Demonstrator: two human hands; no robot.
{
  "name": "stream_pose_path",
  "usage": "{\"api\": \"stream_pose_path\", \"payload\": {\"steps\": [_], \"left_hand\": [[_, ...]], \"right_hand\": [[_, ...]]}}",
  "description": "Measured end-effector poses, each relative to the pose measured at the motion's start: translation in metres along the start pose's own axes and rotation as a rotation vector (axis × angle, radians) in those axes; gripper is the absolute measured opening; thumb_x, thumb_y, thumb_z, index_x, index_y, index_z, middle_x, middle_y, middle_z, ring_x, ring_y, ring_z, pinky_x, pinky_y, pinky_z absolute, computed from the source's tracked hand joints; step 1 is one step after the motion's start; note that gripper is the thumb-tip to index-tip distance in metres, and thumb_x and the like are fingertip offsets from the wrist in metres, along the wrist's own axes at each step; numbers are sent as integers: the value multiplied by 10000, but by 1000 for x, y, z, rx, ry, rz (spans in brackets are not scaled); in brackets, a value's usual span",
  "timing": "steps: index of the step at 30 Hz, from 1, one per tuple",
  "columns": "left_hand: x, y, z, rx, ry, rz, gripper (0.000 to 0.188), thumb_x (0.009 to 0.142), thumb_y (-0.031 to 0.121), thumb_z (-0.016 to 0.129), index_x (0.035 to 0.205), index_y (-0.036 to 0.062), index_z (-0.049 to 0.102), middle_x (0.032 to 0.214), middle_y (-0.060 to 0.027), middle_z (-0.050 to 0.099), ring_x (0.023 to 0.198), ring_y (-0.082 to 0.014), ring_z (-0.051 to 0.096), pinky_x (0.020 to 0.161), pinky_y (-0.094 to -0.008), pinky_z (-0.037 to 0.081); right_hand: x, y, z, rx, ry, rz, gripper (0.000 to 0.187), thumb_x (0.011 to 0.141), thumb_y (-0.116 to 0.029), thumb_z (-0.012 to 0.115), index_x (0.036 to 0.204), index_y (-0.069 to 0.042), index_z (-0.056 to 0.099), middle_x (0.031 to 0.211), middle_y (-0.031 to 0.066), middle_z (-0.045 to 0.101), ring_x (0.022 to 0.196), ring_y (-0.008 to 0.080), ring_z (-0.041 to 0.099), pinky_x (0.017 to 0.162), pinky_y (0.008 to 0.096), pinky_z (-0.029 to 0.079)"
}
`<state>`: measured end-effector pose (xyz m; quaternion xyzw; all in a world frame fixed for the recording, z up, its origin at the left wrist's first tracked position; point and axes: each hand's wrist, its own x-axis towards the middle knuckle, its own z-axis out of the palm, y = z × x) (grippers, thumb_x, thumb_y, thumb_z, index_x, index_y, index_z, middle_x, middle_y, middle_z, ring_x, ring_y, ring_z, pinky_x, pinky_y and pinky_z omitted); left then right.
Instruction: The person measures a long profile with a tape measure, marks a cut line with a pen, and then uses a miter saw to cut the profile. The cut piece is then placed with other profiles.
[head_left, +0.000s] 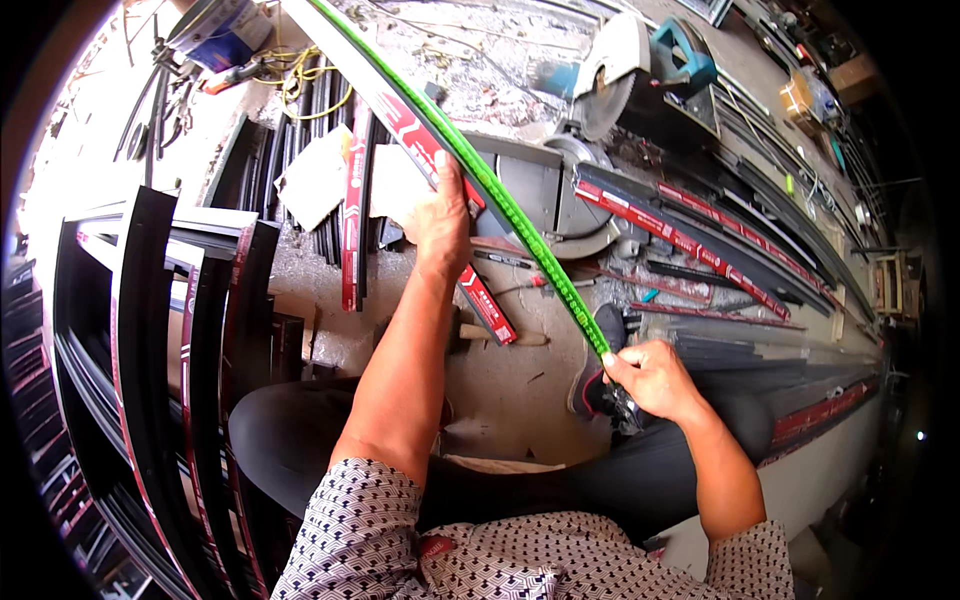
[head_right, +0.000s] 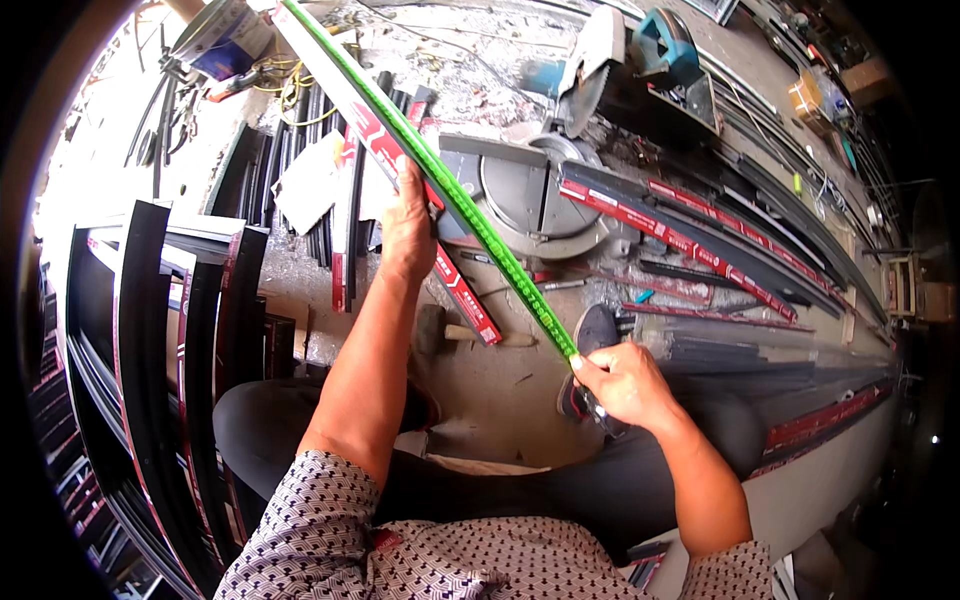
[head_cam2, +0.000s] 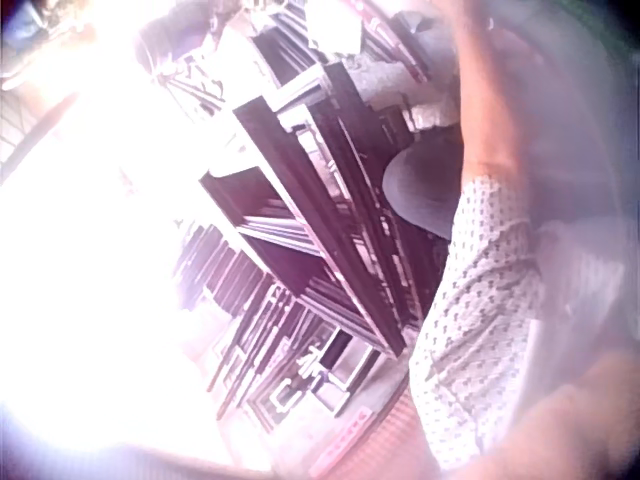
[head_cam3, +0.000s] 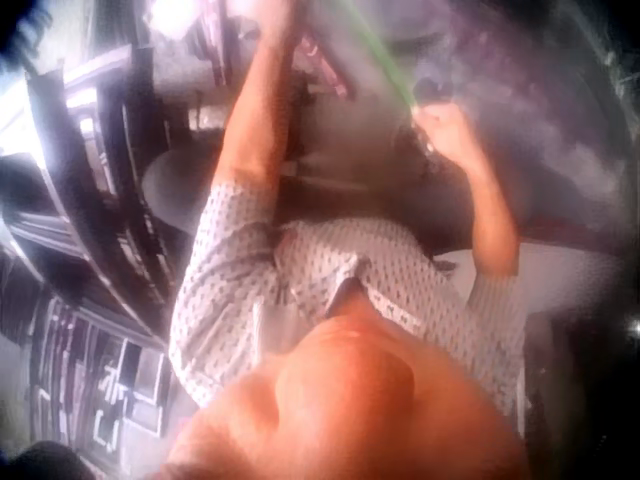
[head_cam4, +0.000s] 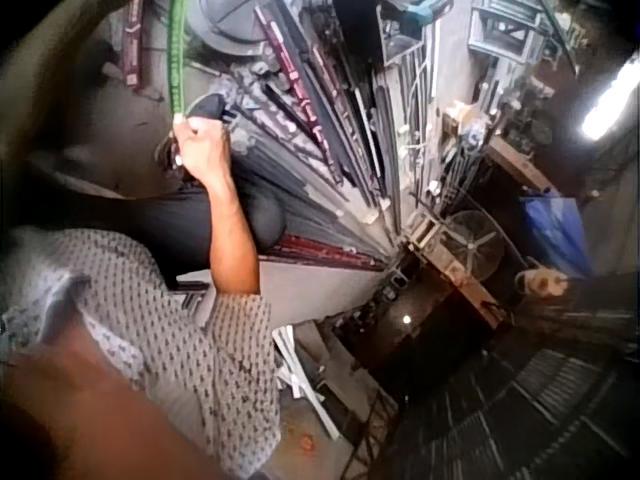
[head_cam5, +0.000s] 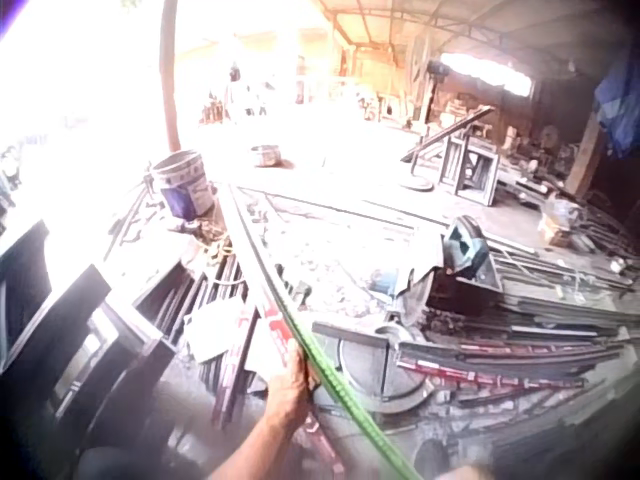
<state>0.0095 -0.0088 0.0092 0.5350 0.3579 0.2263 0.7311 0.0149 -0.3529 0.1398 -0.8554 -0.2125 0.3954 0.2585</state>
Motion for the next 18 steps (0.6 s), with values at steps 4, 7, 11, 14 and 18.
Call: {"api": "stream_pose_path", "payload": {"steps": [4, 7, 11, 14, 18], "left_hand": [[-8, 10, 12, -317, -72, -105, 774, 1032, 619, 632, 1501, 10, 542, 1384, -53, 623, 1224, -168, 560, 1089, -347, 456], [-5, 8, 8, -327, -97, -109, 773, 1035, 618, 622, 1524, 30, 519, 1408, -47, 617, 1244, -172, 565, 1106, -356, 462], [-6, 9, 10, -370, -137, -36, 742, 1027, 635, 619, 1491, 61, 548, 1366, -35, 631, 1203, -162, 584, 1079, -355, 491], [-3, 6, 9, -364, -144, 9, 749, 1015, 648, 629, 1481, 66, 555, 1348, -35, 630, 1192, -155, 583, 1062, -352, 502], [-1, 5, 7, -370, -138, 5, 753, 1006, 656, 636, 1469, 67, 562, 1337, -35, 632, 1179, -159, 589, 1038, -356, 518]], "right_hand": [[0, 6, 0, -7, 14, -17, 362, 1015, -308, 694, 833, -10, 789, 580, 176, 617, 511, 215, 608, 574, 400, 481], [1, 3, 1, -24, 19, -14, 356, 1015, -304, 692, 832, -15, 789, 575, 178, 614, 509, 240, 614, 574, 407, 484], [-1, 1, 1, -32, 48, -22, 350, 1015, -289, 692, 815, -13, 771, 568, 181, 588, 495, 243, 590, 558, 413, 468], [-1, 0, 2, -27, 73, -19, 377, 1014, -282, 694, 762, -2, 720, 560, 190, 547, 479, 256, 547, 542, 421, 444], [0, 0, 3, -46, 100, -26, 423, 1017, -283, 692, 710, 5, 649, 553, 198, 503, 466, 279, 495, 530, 435, 419]]}}
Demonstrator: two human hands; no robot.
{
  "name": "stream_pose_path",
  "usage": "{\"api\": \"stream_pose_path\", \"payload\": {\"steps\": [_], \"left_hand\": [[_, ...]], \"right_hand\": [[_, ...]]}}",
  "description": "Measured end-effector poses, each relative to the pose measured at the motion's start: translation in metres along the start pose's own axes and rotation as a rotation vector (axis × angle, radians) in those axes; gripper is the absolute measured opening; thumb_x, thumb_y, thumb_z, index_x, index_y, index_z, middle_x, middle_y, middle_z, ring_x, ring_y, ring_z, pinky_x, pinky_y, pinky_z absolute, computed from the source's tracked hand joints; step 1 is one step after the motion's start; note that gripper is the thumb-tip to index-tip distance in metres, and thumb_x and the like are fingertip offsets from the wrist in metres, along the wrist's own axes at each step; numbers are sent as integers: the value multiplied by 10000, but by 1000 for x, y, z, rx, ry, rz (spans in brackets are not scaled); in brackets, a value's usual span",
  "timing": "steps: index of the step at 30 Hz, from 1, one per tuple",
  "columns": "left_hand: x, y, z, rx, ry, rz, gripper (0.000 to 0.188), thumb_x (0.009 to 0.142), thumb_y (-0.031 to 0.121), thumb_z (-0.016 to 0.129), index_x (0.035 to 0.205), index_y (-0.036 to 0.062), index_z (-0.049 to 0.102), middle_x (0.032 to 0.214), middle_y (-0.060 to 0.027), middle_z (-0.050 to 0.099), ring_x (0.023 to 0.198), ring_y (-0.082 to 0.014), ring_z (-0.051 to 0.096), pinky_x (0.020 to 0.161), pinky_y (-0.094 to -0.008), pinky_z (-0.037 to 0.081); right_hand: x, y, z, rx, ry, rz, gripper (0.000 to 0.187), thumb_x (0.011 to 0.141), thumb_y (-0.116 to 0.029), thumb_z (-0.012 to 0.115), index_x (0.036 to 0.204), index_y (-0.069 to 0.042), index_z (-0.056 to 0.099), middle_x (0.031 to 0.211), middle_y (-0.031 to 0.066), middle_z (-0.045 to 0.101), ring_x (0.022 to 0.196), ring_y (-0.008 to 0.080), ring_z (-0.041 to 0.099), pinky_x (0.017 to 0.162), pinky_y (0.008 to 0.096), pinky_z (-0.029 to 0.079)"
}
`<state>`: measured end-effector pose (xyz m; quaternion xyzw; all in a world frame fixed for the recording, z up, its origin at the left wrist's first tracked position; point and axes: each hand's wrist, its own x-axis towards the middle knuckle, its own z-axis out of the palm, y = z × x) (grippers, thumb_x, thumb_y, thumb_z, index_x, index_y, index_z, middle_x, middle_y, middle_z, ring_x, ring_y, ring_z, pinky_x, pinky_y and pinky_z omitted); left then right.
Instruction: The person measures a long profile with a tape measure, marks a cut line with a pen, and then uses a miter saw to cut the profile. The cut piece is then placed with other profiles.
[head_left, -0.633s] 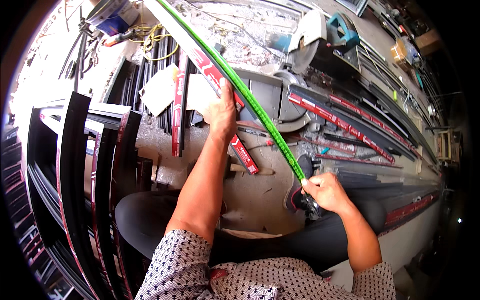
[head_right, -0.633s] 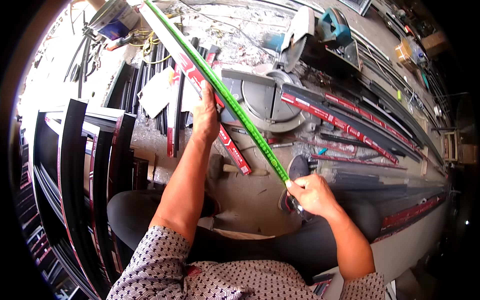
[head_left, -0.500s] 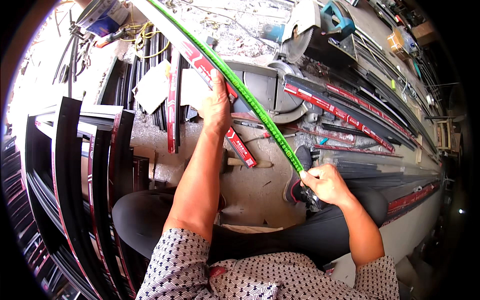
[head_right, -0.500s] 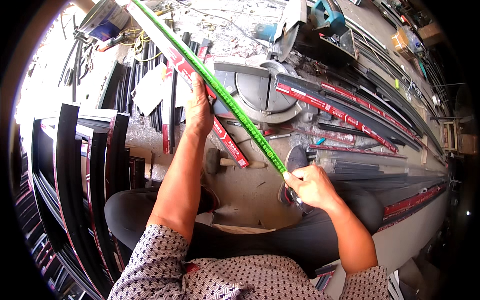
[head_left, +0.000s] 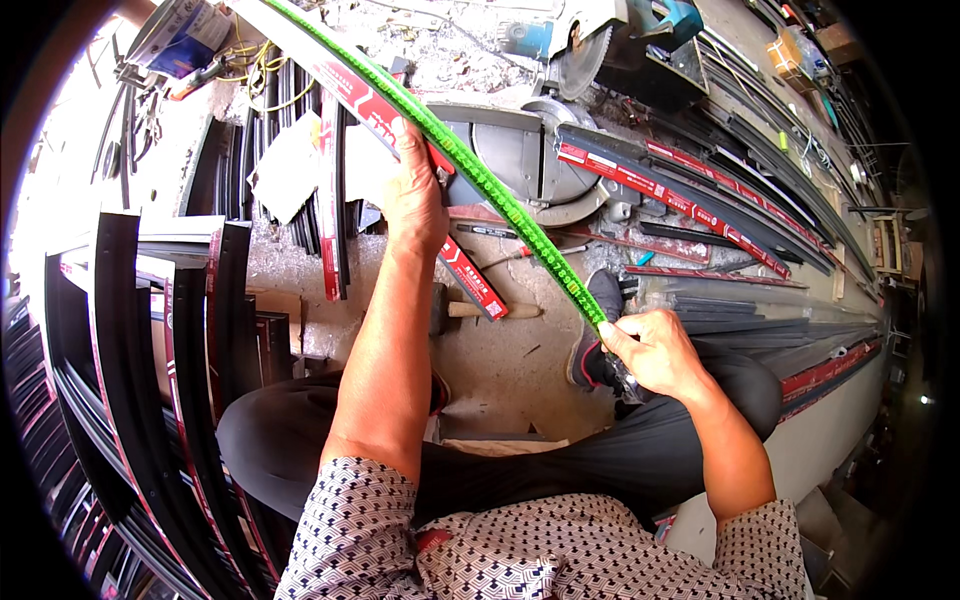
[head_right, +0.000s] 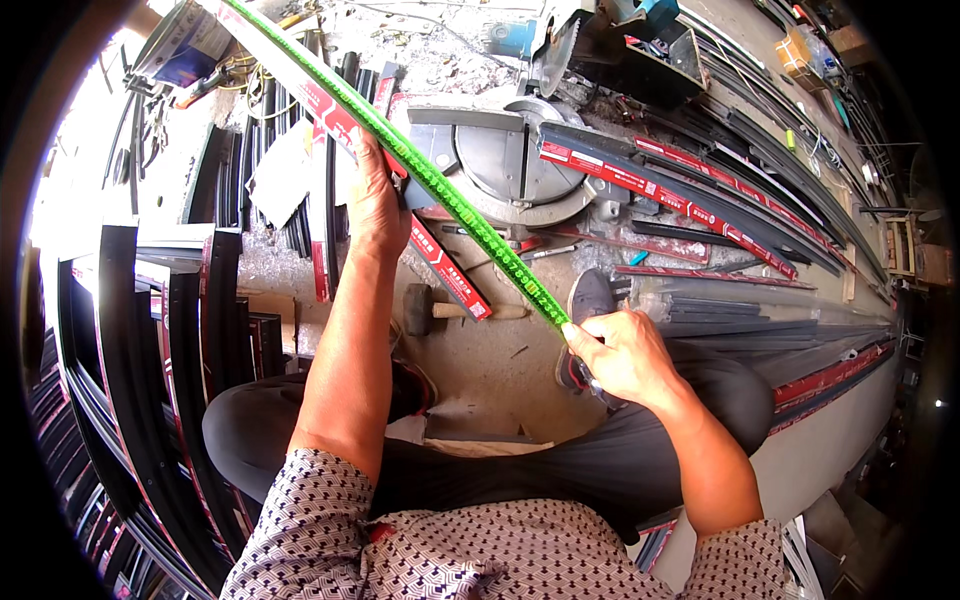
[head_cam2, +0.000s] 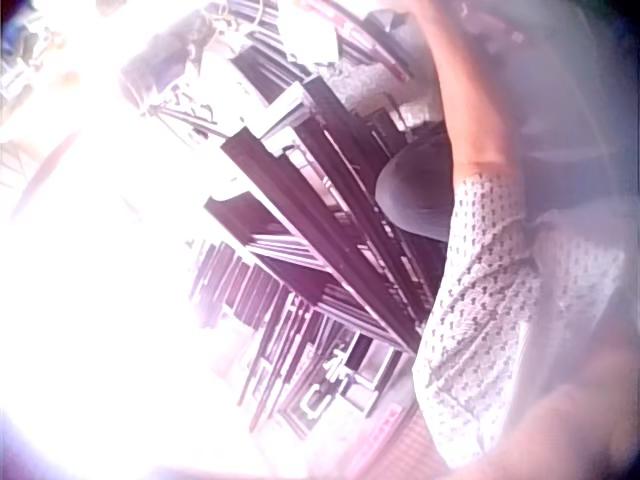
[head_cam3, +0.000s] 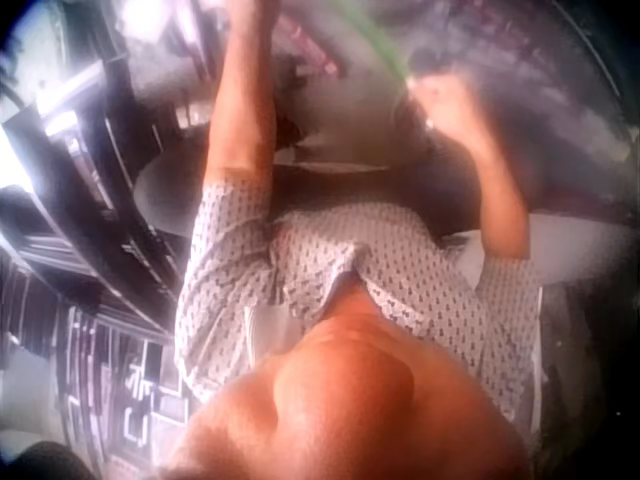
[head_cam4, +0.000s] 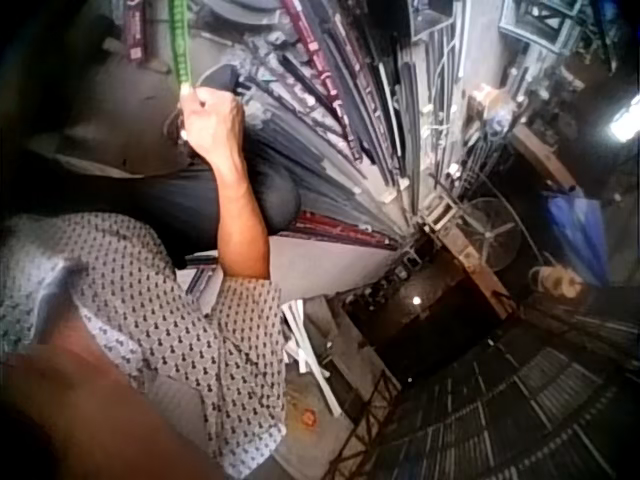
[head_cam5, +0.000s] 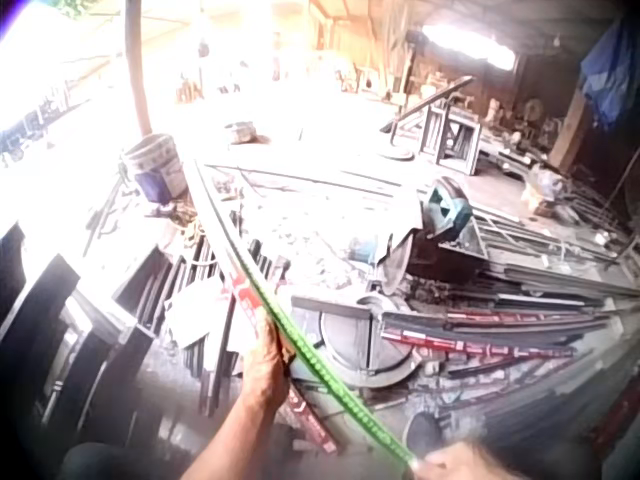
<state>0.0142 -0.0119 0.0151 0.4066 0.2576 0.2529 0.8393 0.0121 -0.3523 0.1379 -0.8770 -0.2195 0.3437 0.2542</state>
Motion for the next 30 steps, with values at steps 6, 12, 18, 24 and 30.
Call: {"api": "stream_pose_path", "payload": {"steps": [6, 12, 18, 24, 30], "left_hand": [[-5, 2, 15, -59, 73, 56, 738, 1017, 647, 645, 1342, -16, 643, 1082, -21, 638, 921, -121, 517, 812, -317, 467], [-2, 0, 8, -55, 54, 42, 724, 1022, 624, 651, 1367, -12, 626, 1118, -27, 642, 976, -128, 531, 884, -328, 480], [-2, 0, 14, -102, 26, 132, 706, 1044, 585, 643, 1417, -13, 591, 1212, -35, 636, 1060, -127, 532, 960, -332, 468], [-5, 7, 17, -91, 35, 46, 713, 1055, 589, 621, 1441, -10, 584, 1247, -32, 635, 1083, -128, 537, 990, -340, 466], [-5, 7, 11, -40, 16, 34, 797, 993, 668, 648, 1519, 82, 527, 1359, -32, 630, 1206, -172, 598, 1034, -372, 526]], "right_hand": [[0, 3, 1, -7, 29, -24, 421, 1019, -297, 692, 718, -5, 669, 548, 198, 505, 460, 302, 502, 525, 447, 416], [1, 4, 2, -12, 41, -33, 402, 1019, -306, 694, 740, -17, 703, 550, 204, 514, 461, 320, 512, 525, 451, 420], [1, 0, -1, -39, 33, -20, 394, 1018, -310, 695, 751, -20, 712, 561, 208, 527, 472, 346, 518, 529, 453, 425], [1, -1, -1, -27, 40, -19, 396, 1018, -308, 692, 746, -20, 708, 581, 213, 543, 492, 359, 532, 534, 455, 427], [0, -2, -1, -13, 32, 11, 405, 1017, -299, 688, 727, -15, 683, 592, 220, 541, 507, 386, 538, 537, 459, 429]]}}
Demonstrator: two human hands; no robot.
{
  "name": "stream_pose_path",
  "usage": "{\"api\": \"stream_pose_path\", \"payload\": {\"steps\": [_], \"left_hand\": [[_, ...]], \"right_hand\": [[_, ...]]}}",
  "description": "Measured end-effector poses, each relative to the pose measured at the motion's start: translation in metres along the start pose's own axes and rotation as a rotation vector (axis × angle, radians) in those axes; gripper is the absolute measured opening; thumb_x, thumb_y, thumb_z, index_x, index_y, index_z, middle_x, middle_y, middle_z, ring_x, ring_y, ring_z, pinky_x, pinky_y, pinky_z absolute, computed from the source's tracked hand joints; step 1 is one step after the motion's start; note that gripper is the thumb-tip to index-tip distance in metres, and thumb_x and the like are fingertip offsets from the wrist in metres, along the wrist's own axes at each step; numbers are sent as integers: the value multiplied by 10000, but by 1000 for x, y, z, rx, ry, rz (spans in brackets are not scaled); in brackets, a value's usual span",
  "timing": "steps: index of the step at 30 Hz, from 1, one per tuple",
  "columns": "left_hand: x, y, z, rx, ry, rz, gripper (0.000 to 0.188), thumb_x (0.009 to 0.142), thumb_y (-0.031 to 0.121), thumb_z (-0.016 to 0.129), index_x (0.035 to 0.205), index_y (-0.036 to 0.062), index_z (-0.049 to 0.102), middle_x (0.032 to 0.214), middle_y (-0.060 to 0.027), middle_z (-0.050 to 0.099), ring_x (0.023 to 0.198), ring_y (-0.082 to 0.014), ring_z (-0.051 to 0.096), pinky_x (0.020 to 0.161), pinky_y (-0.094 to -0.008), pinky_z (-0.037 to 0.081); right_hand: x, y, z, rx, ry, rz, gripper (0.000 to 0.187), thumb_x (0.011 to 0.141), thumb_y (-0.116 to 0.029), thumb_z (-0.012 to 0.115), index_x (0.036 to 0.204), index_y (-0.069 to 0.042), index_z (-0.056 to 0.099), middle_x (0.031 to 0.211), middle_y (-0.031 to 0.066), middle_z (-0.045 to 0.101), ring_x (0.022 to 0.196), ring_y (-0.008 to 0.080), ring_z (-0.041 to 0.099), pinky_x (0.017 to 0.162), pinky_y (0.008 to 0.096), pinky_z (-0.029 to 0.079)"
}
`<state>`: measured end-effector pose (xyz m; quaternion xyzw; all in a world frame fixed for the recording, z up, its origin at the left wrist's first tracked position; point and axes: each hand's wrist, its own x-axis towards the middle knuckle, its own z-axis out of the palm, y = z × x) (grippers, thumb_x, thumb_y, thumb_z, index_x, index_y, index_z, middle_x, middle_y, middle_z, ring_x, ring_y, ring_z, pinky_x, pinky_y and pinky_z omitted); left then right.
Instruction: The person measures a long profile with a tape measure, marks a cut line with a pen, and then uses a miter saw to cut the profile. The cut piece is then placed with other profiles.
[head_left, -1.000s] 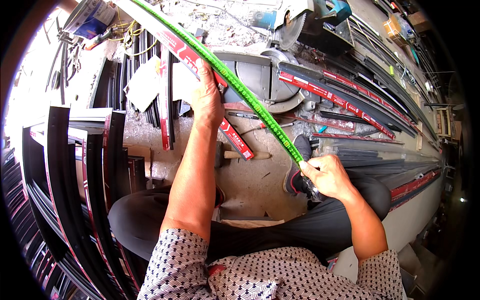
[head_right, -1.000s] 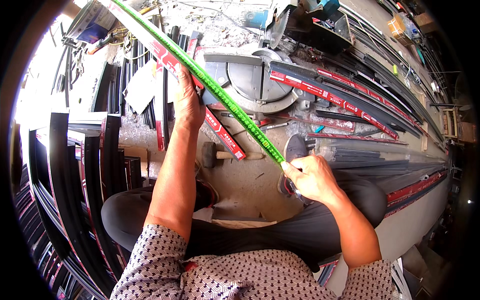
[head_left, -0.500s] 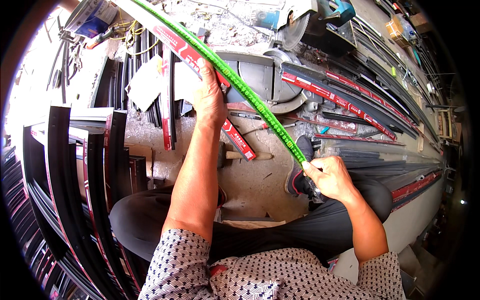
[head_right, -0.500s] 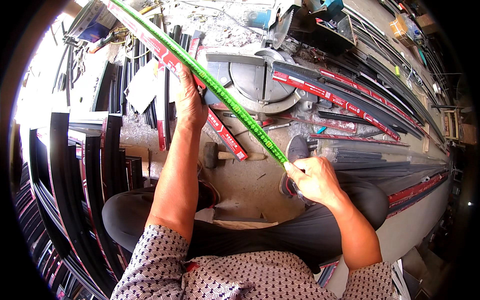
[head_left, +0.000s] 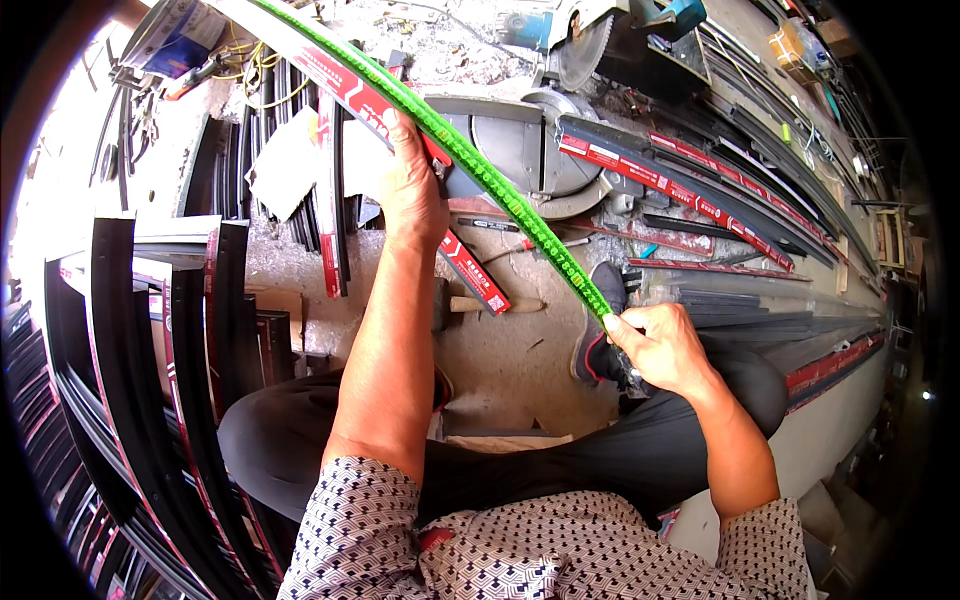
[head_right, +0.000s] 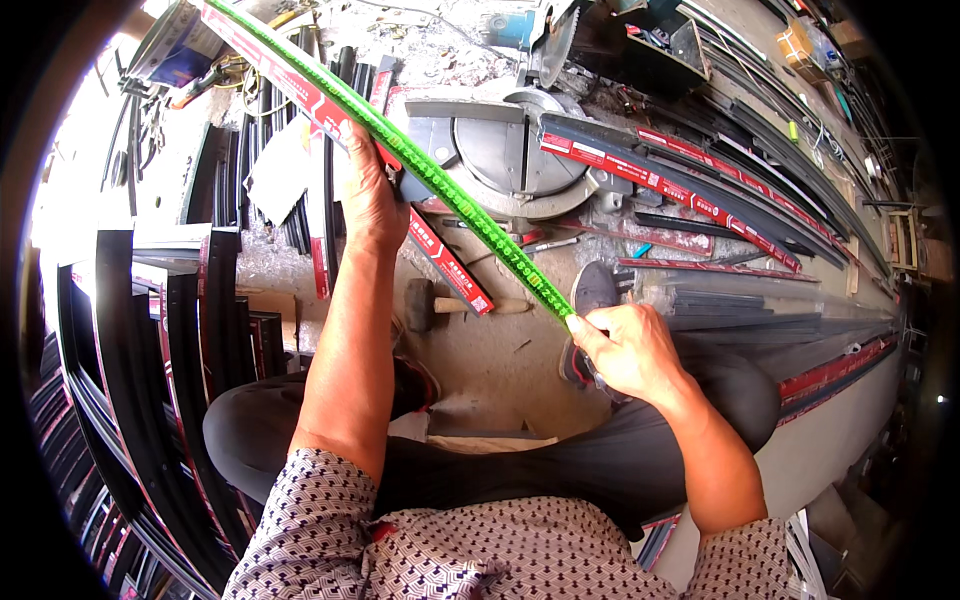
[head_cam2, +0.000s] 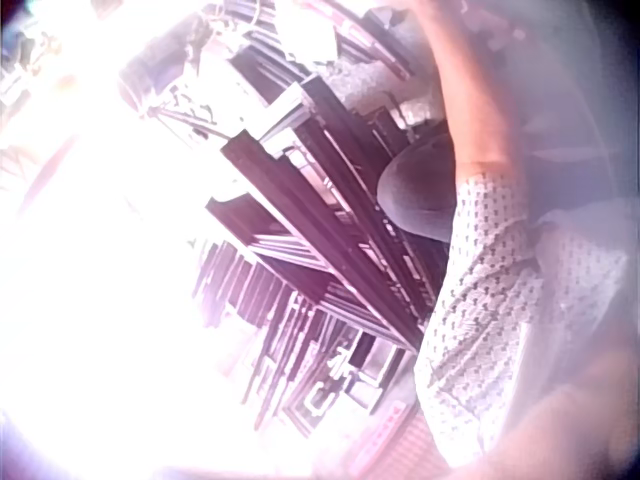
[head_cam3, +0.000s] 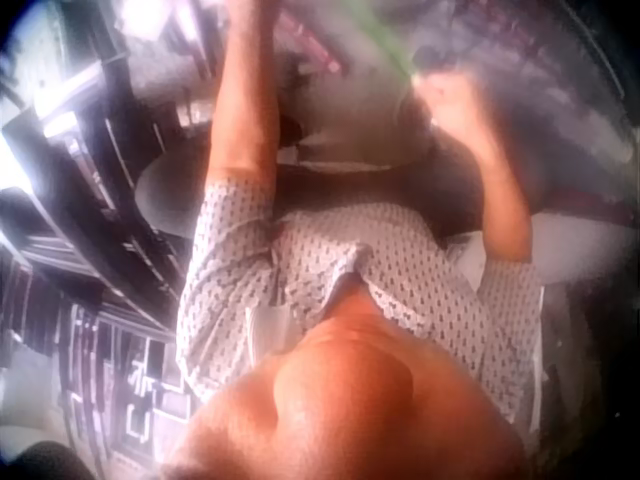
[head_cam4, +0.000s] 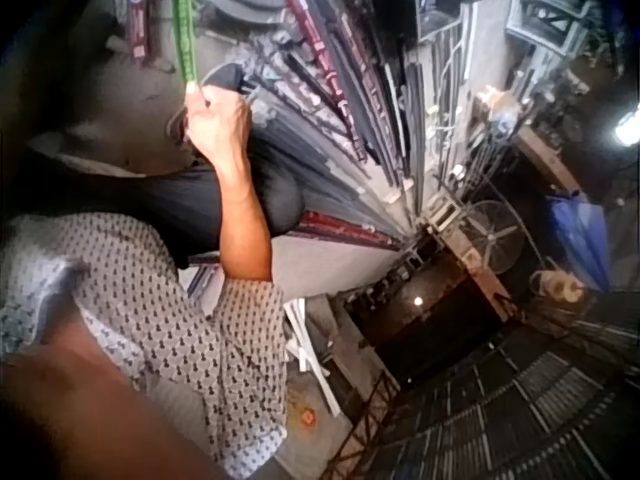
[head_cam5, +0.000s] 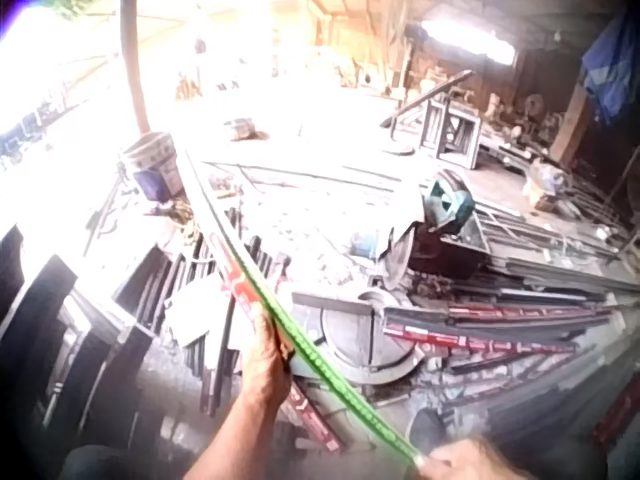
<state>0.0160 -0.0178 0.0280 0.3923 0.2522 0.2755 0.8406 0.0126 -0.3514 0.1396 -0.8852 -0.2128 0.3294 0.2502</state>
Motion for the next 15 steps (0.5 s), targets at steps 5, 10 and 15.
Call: {"api": "stream_pose_path", "payload": {"steps": [5, 10, 15], "left_hand": [[1, -1, -2, 1, -75, 70, 830, 994, 701, 612, 1573, 120, 484, 1416, -23, 590, 1230, -175, 573, 1055, -379, 506], [-3, 2, 1, -20, -63, 31, 815, 989, 674, 643, 1562, 116, 485, 1398, -21, 599, 1236, -173, 578, 1043, -387, 518], [-5, 6, 6, -40, -51, 7, 788, 1002, 644, 648, 1557, 110, 485, 1382, -18, 607, 1239, -172, 583, 1050, -385, 514]], "right_hand": [[1, 0, 0, -11, -1, 10, 409, 1014, -303, 686, 718, -21, 681, 599, 220, 555, 534, 411, 548, 556, 472, 440], [0, -3, -2, -58, 14, -4, 401, 1015, -307, 684, 727, -28, 690, 618, 220, 582, 561, 424, 584, 568, 478, 452], [0, -5, -4, -61, 7, -3, 400, 1016, -309, 682, 725, -35, 693, 619, 213, 593, 566, 424, 591, 566, 479, 452]]}}
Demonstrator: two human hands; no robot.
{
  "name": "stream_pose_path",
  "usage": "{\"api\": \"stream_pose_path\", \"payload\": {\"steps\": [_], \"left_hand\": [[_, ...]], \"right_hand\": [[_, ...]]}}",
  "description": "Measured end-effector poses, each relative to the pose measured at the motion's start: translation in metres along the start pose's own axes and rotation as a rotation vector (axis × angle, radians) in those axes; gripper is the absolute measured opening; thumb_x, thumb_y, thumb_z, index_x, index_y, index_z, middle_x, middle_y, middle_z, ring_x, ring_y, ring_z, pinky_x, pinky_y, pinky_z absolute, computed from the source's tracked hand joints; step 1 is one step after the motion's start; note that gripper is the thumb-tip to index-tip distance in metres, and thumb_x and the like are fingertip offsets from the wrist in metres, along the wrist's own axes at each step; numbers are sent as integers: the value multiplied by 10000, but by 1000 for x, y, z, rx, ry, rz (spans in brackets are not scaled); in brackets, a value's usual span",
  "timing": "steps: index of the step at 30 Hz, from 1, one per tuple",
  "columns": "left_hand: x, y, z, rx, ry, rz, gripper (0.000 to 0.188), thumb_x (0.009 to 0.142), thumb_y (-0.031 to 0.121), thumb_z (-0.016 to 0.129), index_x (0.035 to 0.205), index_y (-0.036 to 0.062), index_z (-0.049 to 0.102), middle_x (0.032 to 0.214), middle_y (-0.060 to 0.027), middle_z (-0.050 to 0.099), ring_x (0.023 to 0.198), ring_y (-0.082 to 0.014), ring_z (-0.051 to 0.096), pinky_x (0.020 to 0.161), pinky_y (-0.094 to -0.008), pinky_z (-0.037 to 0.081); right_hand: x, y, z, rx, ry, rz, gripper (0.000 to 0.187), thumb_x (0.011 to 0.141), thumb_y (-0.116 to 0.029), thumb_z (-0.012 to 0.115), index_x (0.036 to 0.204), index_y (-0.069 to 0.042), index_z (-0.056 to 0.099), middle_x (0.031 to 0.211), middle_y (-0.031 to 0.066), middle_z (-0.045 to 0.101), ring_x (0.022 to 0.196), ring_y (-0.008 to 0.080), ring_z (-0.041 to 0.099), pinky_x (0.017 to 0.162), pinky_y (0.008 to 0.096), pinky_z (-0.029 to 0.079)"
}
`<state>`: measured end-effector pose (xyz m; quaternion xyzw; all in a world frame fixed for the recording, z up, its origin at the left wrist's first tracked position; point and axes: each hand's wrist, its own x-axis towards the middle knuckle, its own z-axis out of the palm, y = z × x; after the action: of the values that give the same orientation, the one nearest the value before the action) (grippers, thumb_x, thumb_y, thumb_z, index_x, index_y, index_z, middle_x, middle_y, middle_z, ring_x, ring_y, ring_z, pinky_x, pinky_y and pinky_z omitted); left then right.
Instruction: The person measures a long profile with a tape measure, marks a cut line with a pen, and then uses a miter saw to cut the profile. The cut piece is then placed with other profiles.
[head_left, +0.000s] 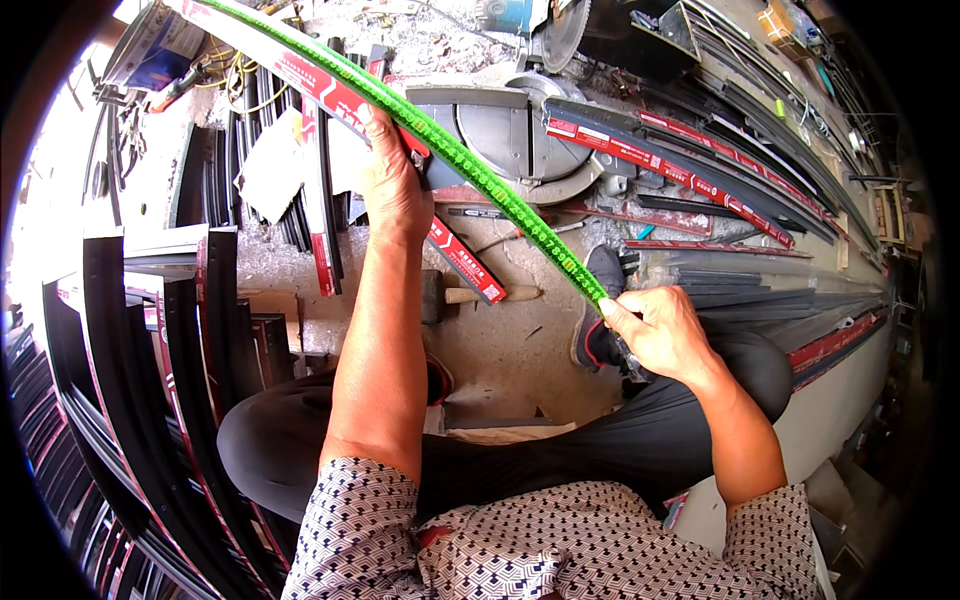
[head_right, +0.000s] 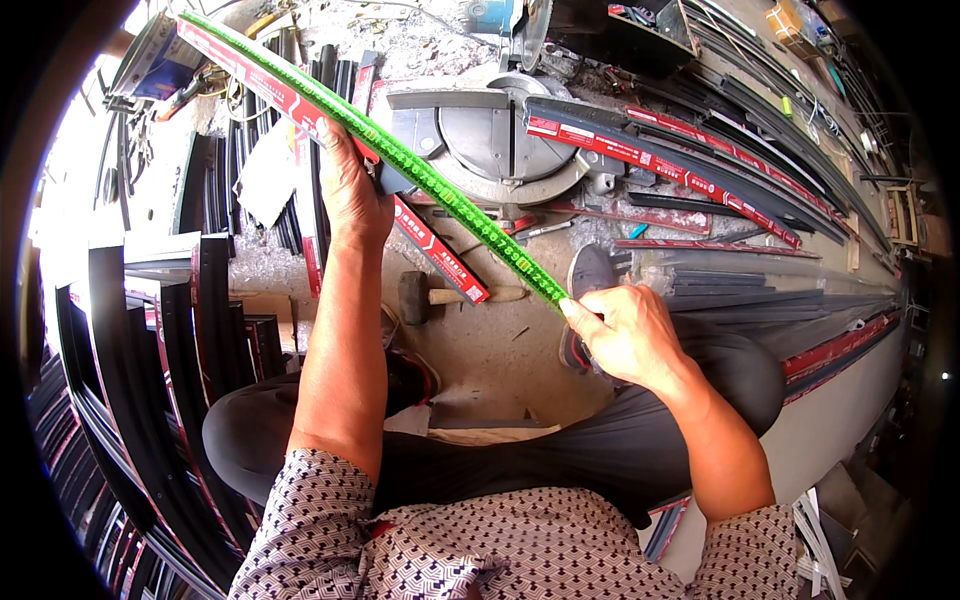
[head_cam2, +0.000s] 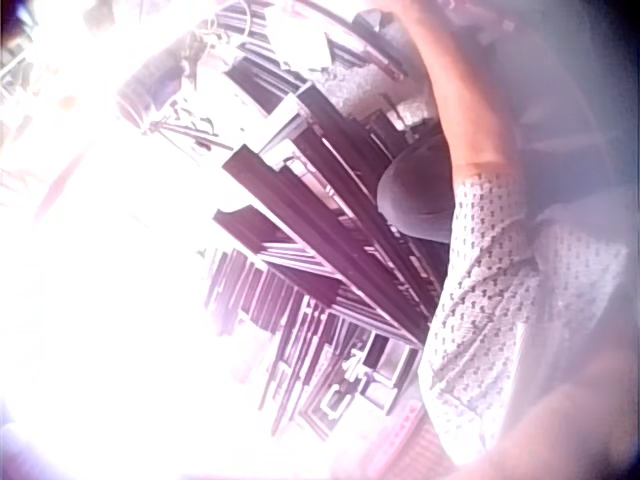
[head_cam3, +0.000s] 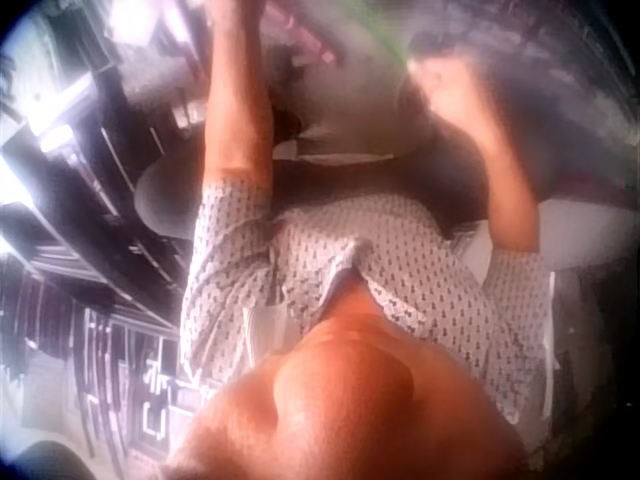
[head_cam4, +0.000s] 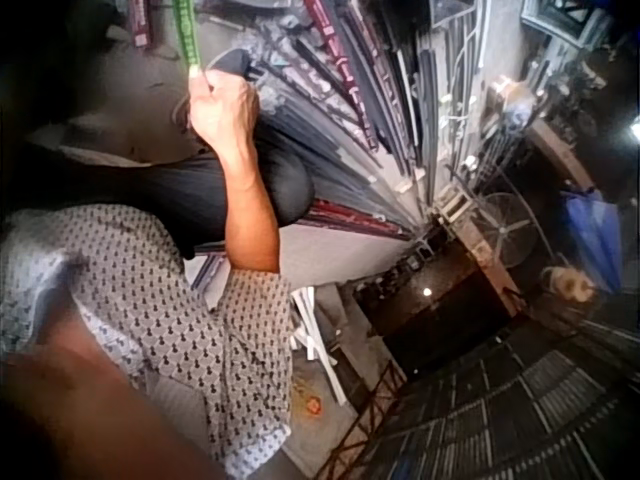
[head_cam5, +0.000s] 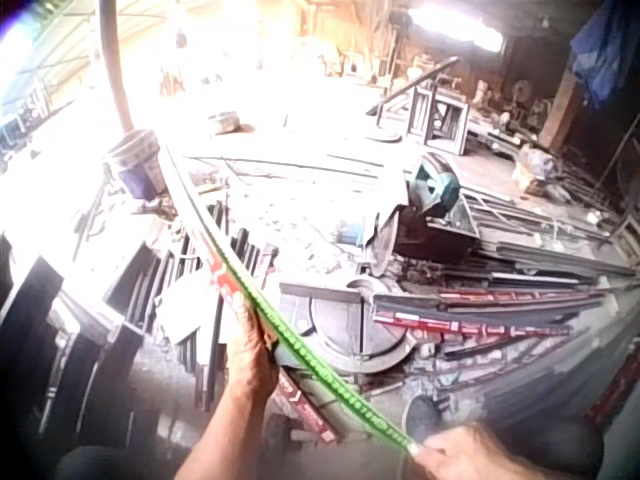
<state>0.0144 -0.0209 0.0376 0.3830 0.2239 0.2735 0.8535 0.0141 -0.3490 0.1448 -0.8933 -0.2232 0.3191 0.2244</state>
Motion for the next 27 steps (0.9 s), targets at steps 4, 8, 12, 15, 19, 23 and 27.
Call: {"api": "stream_pose_path", "payload": {"steps": [4, 8, 12, 15, 19, 23, 27], "left_hand": [[1, -2, -1, -12, -6, 13, 784, 1010, 637, 643, 1565, 109, 476, 1371, -18, 610, 1226, -176, 586, 1054, -383, 508], [0, -2, 1, -33, 23, 3, 711, 1013, 629, 645, 1471, 96, 535, 1274, -19, 626, 1151, -168, 590, 1015, -375, 512], [-3, 0, 2, -26, 25, -11, 723, 1015, 641, 629, 1478, 95, 528, 1322, -18, 607, 1186, -172, 581, 1044, -381, 500], [-4, 1, 0, 8, -7, -12, 814, 1013, 661, 611, 1593, 113, 450, 1482, -12, 567, 1307, -188, 561, 1119, -398, 481], [-5, 2, 2, 10, -6, -28, 832, 1013, 658, 610, 1616, 116, 425, 1520, 1, 550, 1333, -187, 547, 1132, -399, 472], [-4, 0, 2, 8, 5, -38, 836, 1011, 662, 609, 1620, 122, 419, 1529, -2, 545, 1340, -186, 542, 1139, -397, 468], [-4, -1, 1, -1, 3, -36, 830, 1008, 660, 614, 1618, 130, 424, 1544, 3, 535, 1354, -189, 532, 1147, -400, 461]], "right_hand": [[-1, -2, 0, -7, 2, 2, 417, 1020, -313, 676, 710, -34, 677, 610, 209, 588, 561, 425, 584, 564, 485, 445], [0, 0, 1, -26, 17, -8, 436, 1022, -320, 672, 695, -31, 657, 605, 213, 574, 560, 436, 569, 564, 493, 438], [0, 0, 1, -43, 15, -1, 448, 1021, -326, 671, 687, -29, 641, 607, 219, 566, 566, 449, 555, 565, 497, 435], [1, 1, 1, -47, 18, -7, 449, 1020, -327, 673, 686, -28, 636, 606, 217, 566, 569, 453, 550, 562, 497, 434], [0, 0, 0, -38, 24, -8, 447, 1018, -327, 677, 688, -28, 635, 605, 216, 565, 571, 455, 547, 559, 497, 434], [0, 1, 1, -38, 29, -12, 445, 1017, -324, 678, 687, -28, 632, 601, 213, 562, 565, 453, 544, 555, 497, 433], [0, 1, 0, -26, 30, -13, 446, 1016, -318, 676, 680, -28, 627, 591, 210, 556, 558, 451, 547, 553, 499, 432]]}}
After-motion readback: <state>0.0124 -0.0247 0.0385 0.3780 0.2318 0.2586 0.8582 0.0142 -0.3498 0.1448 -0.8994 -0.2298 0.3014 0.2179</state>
